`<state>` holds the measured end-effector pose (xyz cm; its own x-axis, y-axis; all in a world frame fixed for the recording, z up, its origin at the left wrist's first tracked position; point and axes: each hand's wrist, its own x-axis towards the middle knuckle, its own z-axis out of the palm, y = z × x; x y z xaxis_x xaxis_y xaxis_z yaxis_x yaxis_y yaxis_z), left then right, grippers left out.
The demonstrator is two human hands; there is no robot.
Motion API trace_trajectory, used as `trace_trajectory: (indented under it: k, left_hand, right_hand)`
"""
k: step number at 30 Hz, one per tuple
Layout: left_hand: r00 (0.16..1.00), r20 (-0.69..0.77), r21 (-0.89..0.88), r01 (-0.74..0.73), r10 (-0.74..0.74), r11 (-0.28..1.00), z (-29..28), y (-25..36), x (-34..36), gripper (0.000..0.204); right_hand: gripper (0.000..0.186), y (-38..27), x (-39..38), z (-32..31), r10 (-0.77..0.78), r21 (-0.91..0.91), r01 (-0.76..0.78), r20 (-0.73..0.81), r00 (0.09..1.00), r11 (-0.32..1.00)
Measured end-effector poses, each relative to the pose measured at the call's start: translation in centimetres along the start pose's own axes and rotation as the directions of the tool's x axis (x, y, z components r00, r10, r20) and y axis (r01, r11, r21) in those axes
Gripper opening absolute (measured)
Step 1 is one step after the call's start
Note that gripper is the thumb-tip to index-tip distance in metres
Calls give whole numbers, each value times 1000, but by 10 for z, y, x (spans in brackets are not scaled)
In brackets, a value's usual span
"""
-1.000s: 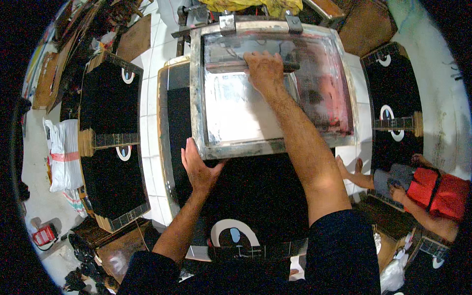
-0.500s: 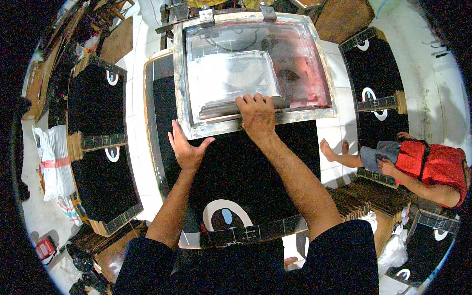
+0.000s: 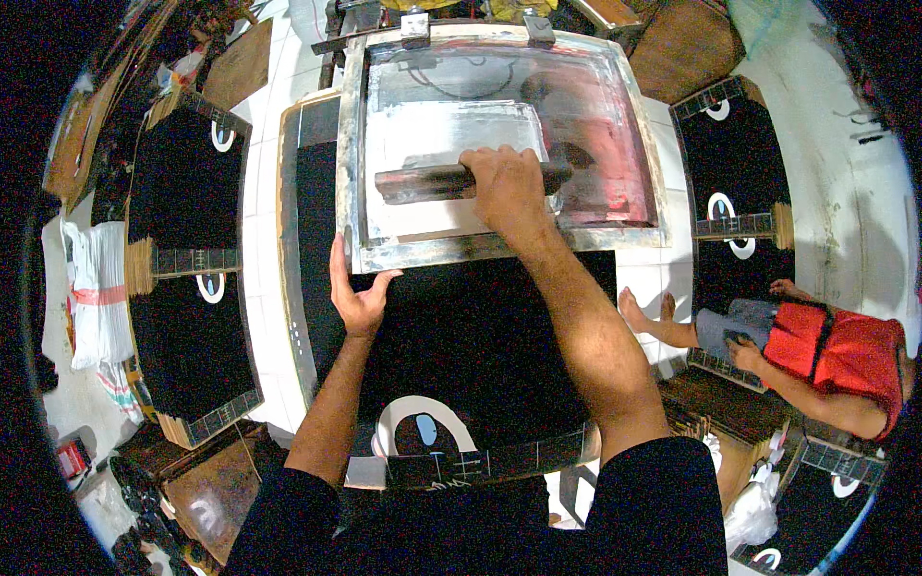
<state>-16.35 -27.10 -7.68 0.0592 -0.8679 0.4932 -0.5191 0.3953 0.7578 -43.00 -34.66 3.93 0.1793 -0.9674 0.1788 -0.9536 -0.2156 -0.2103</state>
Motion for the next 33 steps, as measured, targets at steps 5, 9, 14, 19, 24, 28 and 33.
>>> trace_trajectory:
  k: [5, 9, 14, 19, 24, 28, 33]
  left_hand:
    - [1000, -2, 16, -6, 7, 1000, 1, 1, 0, 99]
    - [999, 19, 47, 30, -31, 998, 0, 1, 0, 99]
    - [997, 36, 90, 61, -65, 994, -2, 2, -1, 99]
    - [999, 20, 108, 38, -40, 993, -1, 4, -1, 102]
    - [999, 28, 109, 30, -34, 994, -1, 3, 0, 101]
    - [1000, 2, 55, -1, 1, 998, 0, 2, -1, 97]
    - [1000, -6, -39, -22, 22, 999, -3, 6, 2, 92]
  right_hand:
    - [35, -3, -12, -8, -24, 34, 21, 79, 997, 999]
    - [33, 3, -10, 1, -32, 29, 28, 152, 988, 999]
    - [47, 51, 93, 26, -61, 24, 58, 132, 989, 998]
    - [54, 88, 174, 55, -19, -22, 22, 141, 990, 1000]
    - [37, 49, 97, 43, -19, -102, 18, -10, 1000, 995]
    - [32, -11, -26, 11, 56, -48, -51, 104, 993, 998]
    - [47, -42, -89, 7, 20, 20, -17, -160, 987, 1000]
